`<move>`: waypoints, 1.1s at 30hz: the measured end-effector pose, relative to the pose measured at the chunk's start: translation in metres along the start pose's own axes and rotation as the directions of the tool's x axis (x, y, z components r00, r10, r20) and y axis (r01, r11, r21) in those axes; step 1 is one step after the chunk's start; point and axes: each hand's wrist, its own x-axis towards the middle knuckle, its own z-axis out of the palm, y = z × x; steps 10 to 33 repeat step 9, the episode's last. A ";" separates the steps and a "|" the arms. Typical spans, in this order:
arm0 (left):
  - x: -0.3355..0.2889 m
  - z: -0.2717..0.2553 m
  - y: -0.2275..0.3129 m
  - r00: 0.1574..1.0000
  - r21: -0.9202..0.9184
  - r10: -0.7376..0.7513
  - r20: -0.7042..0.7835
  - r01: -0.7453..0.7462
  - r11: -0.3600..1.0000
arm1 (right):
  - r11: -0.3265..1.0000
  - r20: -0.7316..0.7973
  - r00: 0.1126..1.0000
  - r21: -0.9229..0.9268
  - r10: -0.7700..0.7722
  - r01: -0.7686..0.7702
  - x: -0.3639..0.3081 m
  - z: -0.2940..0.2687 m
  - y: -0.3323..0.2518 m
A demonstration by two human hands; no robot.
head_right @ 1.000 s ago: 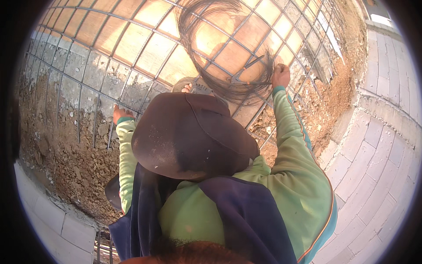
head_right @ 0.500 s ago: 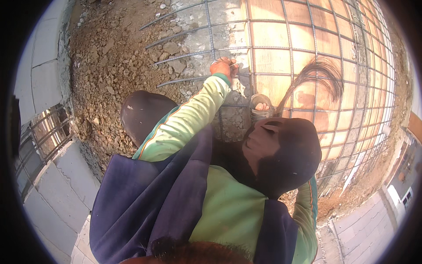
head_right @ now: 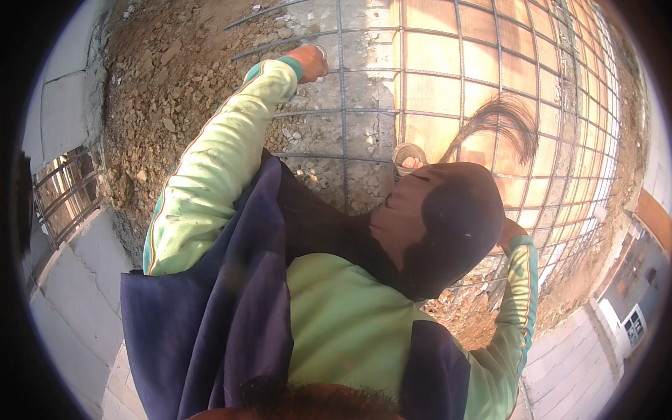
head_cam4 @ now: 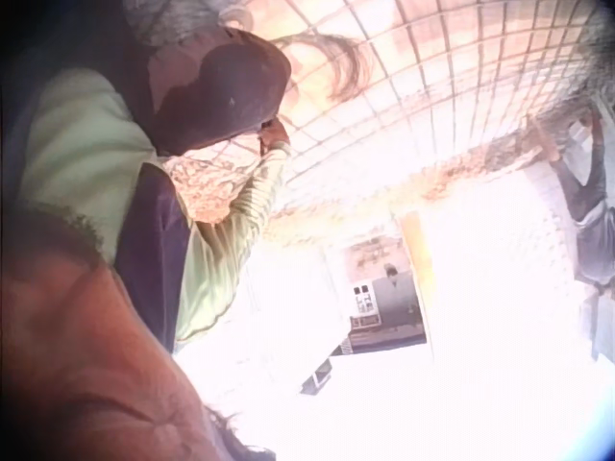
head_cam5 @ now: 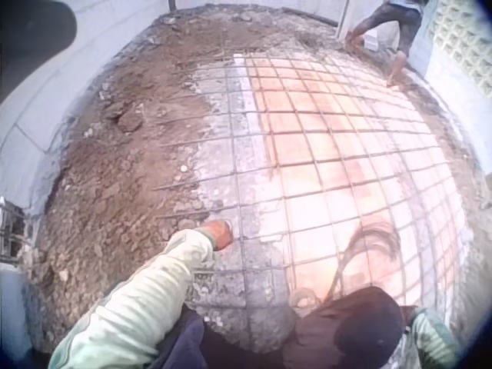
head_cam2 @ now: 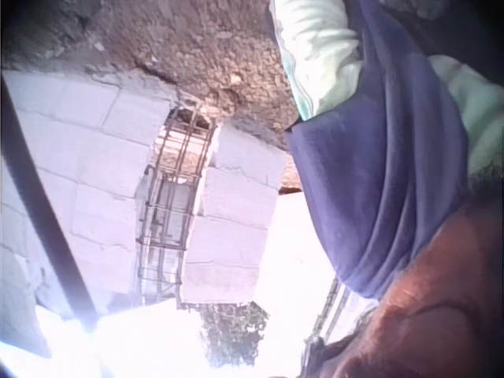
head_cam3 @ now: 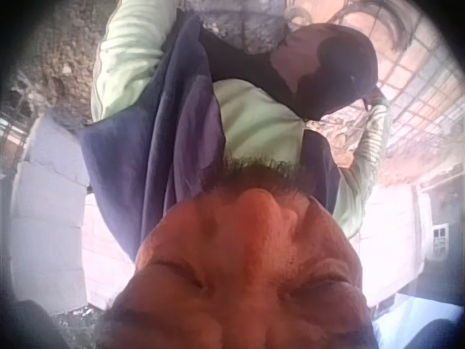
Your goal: The person uses pliers to twist and cut wire, securing a metal reinforcement mesh to vertical rebar at various points around a construction area.
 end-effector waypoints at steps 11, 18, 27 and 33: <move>-0.008 -0.019 0.026 0.989 -0.034 -0.033 -0.142 0.029 0.999 | 0.664 0.414 0.883 0.728 -0.222 -0.174 0.000 0.030 0.058; -0.008 -0.019 0.026 0.989 -0.034 -0.033 -0.142 0.029 0.999 | 0.664 0.414 0.883 0.728 -0.222 -0.174 0.000 0.030 0.058; -0.008 -0.019 0.026 0.989 -0.034 -0.033 -0.142 0.029 0.999 | 0.664 0.414 0.883 0.728 -0.222 -0.174 0.000 0.030 0.058; -0.008 -0.019 0.026 0.989 -0.034 -0.033 -0.142 0.029 0.999 | 0.664 0.414 0.883 0.728 -0.222 -0.174 0.000 0.030 0.058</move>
